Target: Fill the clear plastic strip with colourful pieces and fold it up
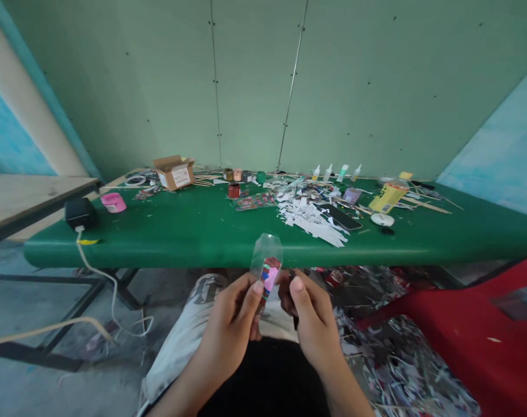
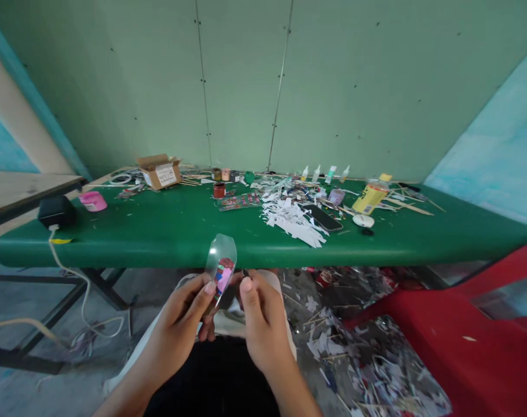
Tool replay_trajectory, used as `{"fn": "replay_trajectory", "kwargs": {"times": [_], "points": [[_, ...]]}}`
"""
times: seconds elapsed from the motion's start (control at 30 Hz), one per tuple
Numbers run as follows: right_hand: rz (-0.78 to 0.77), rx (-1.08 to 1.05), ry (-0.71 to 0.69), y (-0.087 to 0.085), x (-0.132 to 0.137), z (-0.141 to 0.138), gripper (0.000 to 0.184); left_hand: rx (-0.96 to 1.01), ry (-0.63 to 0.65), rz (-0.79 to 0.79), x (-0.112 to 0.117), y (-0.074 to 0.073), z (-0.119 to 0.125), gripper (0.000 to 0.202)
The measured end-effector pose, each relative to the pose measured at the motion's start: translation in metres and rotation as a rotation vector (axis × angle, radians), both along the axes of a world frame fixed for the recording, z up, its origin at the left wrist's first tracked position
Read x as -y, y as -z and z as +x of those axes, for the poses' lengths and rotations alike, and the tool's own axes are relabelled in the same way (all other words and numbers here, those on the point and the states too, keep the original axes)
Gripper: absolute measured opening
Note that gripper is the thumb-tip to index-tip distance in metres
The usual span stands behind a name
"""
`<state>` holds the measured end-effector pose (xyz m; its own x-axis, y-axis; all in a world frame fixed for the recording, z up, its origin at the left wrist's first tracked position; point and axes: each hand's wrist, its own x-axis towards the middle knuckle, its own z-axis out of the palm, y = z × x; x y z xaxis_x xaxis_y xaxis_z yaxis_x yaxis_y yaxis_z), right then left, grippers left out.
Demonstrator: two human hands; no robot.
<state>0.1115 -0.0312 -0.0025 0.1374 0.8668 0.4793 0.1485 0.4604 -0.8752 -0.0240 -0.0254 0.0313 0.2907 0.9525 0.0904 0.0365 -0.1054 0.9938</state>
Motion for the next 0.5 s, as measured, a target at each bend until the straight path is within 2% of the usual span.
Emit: {"fn": "replay_trajectory", "kwargs": {"times": [0.07,0.2,0.27,0.5], "points": [[0.044,0.097,-0.007,-0.0006,0.0013,-0.0003,0.04,0.06,-0.05,-0.01,-0.0018,0.002,0.0001,0.036],[0.191,0.311,-0.041,-0.0035,0.0024,-0.0018,0.026,0.125,-0.096,-0.009,-0.0035,0.0045,-0.0012,0.04],[0.259,0.394,-0.041,-0.0034,0.002,-0.0027,0.026,0.138,-0.114,0.005,-0.0036,0.0038,-0.0016,0.041],[0.362,0.507,-0.031,-0.0012,0.0002,-0.004,0.028,0.119,-0.129,0.029,-0.0007,-0.0001,-0.0021,0.036]]}}
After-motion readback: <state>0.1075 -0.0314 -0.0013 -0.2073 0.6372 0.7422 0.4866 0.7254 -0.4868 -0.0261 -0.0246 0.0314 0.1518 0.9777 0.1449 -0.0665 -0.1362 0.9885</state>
